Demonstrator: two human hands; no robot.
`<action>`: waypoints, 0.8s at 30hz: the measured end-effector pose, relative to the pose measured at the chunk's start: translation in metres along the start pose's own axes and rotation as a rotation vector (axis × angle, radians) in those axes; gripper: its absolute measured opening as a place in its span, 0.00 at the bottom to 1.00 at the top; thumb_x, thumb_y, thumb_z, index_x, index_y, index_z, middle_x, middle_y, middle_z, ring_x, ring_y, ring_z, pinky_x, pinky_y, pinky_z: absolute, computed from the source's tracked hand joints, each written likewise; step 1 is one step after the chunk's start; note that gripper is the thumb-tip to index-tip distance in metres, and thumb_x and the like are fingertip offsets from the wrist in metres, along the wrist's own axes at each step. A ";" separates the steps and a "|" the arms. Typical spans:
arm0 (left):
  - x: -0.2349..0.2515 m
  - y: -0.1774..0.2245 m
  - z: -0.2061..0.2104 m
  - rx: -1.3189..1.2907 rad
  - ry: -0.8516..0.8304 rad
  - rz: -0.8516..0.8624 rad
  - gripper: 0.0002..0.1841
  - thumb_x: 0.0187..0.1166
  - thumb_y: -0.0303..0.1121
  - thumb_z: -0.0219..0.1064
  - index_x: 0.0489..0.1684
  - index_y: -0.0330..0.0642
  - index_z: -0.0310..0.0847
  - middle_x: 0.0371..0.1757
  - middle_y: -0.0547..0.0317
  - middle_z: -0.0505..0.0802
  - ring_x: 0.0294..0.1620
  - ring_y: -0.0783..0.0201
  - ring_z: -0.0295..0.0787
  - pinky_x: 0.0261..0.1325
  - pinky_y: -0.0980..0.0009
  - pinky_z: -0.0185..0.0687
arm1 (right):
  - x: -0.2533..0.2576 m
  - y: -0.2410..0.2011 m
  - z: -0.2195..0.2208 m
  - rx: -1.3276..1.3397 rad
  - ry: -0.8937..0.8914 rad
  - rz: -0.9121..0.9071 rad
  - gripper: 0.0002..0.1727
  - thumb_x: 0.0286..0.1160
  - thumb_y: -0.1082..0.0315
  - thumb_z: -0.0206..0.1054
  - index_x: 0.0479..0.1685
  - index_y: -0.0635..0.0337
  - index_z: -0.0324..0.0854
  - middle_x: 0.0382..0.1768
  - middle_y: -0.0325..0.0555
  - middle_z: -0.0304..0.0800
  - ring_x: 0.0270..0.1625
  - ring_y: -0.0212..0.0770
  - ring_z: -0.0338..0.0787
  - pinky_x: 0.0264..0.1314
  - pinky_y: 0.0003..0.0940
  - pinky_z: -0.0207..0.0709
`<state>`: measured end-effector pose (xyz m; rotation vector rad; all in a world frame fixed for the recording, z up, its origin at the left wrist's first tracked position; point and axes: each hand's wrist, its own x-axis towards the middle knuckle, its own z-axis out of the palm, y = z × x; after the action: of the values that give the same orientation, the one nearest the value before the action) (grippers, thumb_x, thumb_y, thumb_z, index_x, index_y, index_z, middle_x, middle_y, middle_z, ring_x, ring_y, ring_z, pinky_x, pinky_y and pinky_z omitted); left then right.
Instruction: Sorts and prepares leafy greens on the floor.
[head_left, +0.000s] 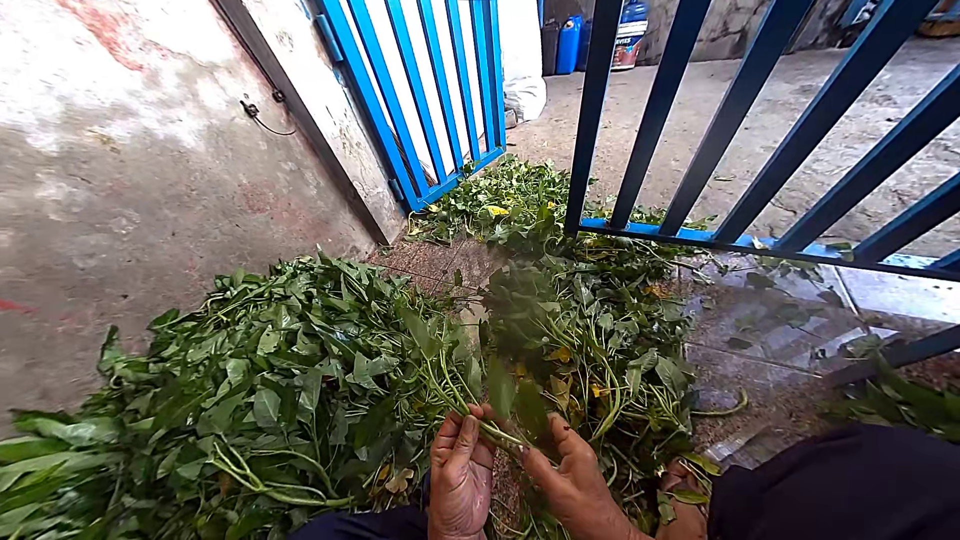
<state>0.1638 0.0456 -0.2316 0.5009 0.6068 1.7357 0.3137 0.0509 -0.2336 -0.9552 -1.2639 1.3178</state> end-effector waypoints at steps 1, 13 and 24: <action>0.000 -0.001 0.000 0.008 -0.001 0.000 0.09 0.84 0.29 0.66 0.51 0.35 0.88 0.52 0.36 0.94 0.52 0.45 0.96 0.60 0.50 0.91 | 0.001 -0.001 -0.001 0.026 -0.016 0.053 0.17 0.74 0.69 0.71 0.58 0.67 0.78 0.42 0.44 0.92 0.43 0.35 0.93 0.49 0.30 0.90; 0.008 -0.002 0.016 0.103 0.405 -0.137 0.14 0.93 0.25 0.46 0.49 0.29 0.80 0.41 0.42 0.95 0.38 0.50 0.97 0.46 0.55 0.96 | 0.004 0.002 -0.015 0.428 -0.005 0.087 0.12 0.87 0.75 0.56 0.59 0.73 0.80 0.55 0.59 0.92 0.62 0.48 0.90 0.72 0.42 0.81; 0.021 0.024 0.015 0.378 0.634 0.092 0.10 0.94 0.25 0.47 0.45 0.34 0.75 0.32 0.55 0.93 0.30 0.61 0.95 0.38 0.65 0.96 | -0.007 0.016 -0.104 -0.877 -0.878 0.564 0.27 0.83 0.50 0.65 0.66 0.66 0.85 0.59 0.73 0.86 0.63 0.71 0.86 0.67 0.73 0.76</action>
<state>0.1502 0.0636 -0.2046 0.2249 1.3965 1.8740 0.4142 0.0627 -0.2639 -1.4690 -2.5036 1.7286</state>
